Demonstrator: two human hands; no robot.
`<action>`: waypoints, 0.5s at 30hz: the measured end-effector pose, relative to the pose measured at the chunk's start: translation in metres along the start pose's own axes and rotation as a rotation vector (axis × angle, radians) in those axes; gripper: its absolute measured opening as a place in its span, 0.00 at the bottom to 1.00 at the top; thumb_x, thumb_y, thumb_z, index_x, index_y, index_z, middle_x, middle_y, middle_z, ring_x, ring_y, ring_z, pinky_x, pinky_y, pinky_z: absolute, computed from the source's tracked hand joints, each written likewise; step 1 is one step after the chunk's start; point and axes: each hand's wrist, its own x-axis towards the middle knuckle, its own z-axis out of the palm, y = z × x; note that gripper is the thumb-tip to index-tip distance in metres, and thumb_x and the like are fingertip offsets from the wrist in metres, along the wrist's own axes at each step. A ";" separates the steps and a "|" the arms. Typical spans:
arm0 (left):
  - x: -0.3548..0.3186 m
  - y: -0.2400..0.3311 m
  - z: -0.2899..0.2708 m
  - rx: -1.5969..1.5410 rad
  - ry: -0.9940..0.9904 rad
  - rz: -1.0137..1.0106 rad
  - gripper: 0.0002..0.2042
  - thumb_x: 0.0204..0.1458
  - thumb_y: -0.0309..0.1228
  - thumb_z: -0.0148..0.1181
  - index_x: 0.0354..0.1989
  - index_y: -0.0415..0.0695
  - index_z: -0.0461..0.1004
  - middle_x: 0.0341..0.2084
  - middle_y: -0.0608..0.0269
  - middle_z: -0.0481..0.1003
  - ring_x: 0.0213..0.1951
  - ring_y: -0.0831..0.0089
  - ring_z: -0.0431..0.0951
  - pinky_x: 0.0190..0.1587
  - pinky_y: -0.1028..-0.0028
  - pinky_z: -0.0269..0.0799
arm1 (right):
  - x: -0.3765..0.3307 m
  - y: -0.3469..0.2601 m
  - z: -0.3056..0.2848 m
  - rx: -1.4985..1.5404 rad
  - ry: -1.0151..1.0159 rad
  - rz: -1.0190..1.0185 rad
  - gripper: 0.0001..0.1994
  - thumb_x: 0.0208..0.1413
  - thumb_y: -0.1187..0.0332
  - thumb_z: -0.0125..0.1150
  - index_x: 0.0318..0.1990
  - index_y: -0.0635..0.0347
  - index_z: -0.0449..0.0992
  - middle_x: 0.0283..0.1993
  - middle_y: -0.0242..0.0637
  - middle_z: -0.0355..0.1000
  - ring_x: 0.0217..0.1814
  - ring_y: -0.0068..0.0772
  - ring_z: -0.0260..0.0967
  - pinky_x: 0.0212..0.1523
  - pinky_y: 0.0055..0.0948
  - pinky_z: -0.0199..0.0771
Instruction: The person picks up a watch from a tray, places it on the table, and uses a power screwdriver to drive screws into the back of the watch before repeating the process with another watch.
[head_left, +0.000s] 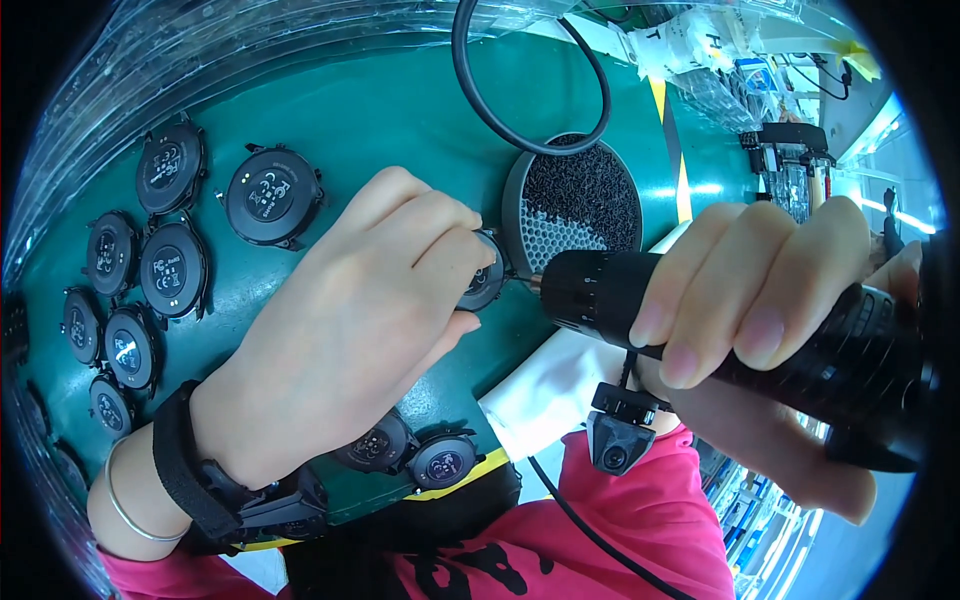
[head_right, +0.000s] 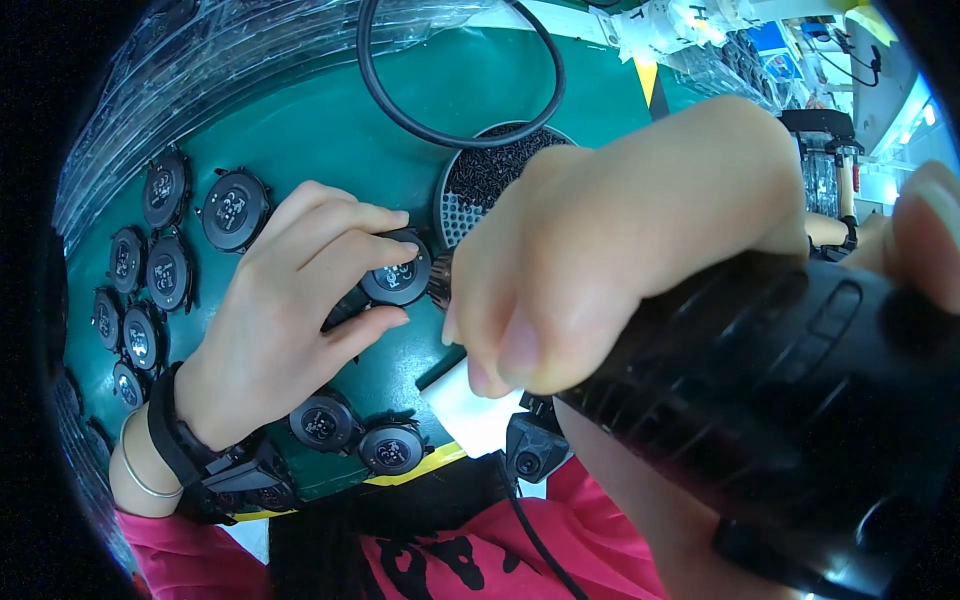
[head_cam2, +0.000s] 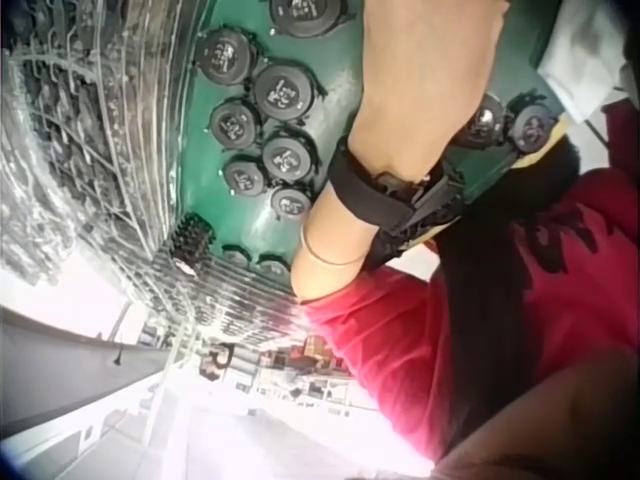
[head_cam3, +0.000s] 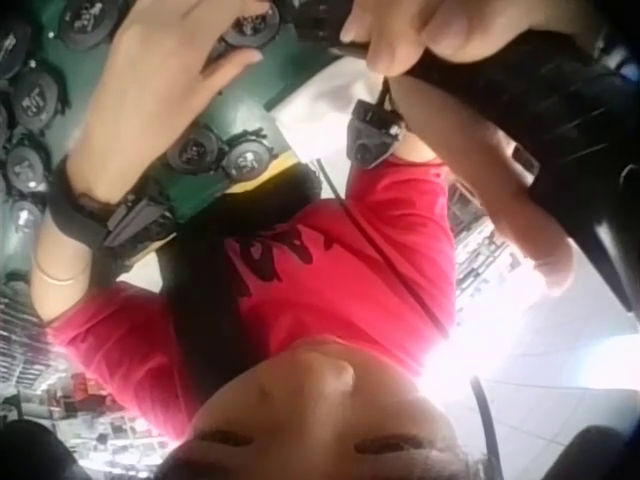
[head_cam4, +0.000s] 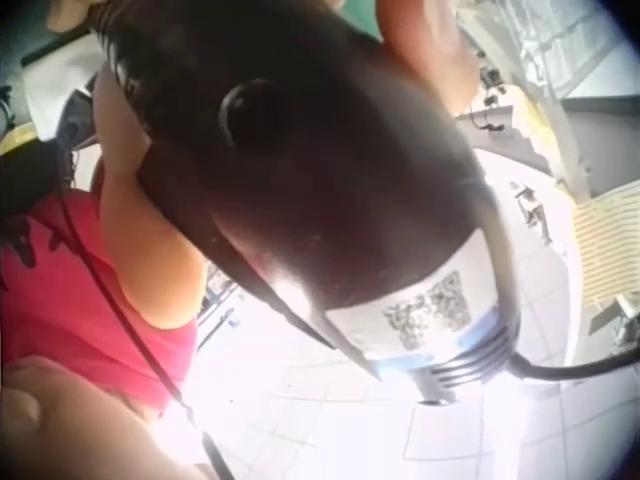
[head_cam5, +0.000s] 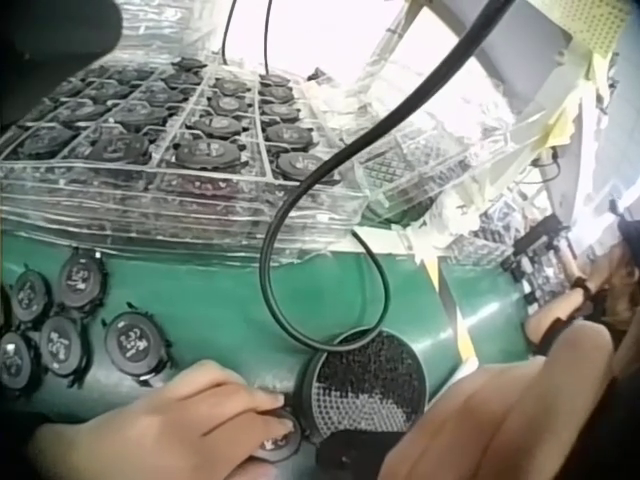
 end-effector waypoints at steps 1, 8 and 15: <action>0.000 0.000 0.000 0.003 -0.003 -0.003 0.23 0.36 0.23 0.74 0.45 0.40 0.76 0.50 0.56 0.75 0.47 0.54 0.73 0.48 0.61 0.74 | -0.001 -0.006 0.000 0.001 -0.002 0.001 0.39 0.57 0.39 0.62 0.63 0.61 0.59 0.39 0.43 0.67 0.24 0.32 0.71 0.21 0.30 0.75; 0.002 0.002 0.000 0.017 0.006 0.006 0.24 0.36 0.23 0.74 0.46 0.40 0.76 0.50 0.56 0.75 0.47 0.54 0.73 0.48 0.62 0.74 | -0.003 -0.003 0.005 -0.016 -0.014 0.007 0.39 0.57 0.40 0.63 0.63 0.60 0.59 0.39 0.43 0.67 0.24 0.33 0.71 0.21 0.30 0.76; -0.002 0.000 0.002 -0.001 0.002 -0.021 0.25 0.36 0.22 0.73 0.47 0.39 0.76 0.50 0.56 0.76 0.48 0.54 0.73 0.51 0.60 0.72 | -0.009 -0.004 -0.005 -0.037 0.026 -0.037 0.39 0.57 0.39 0.62 0.64 0.61 0.59 0.39 0.43 0.67 0.25 0.33 0.71 0.21 0.30 0.76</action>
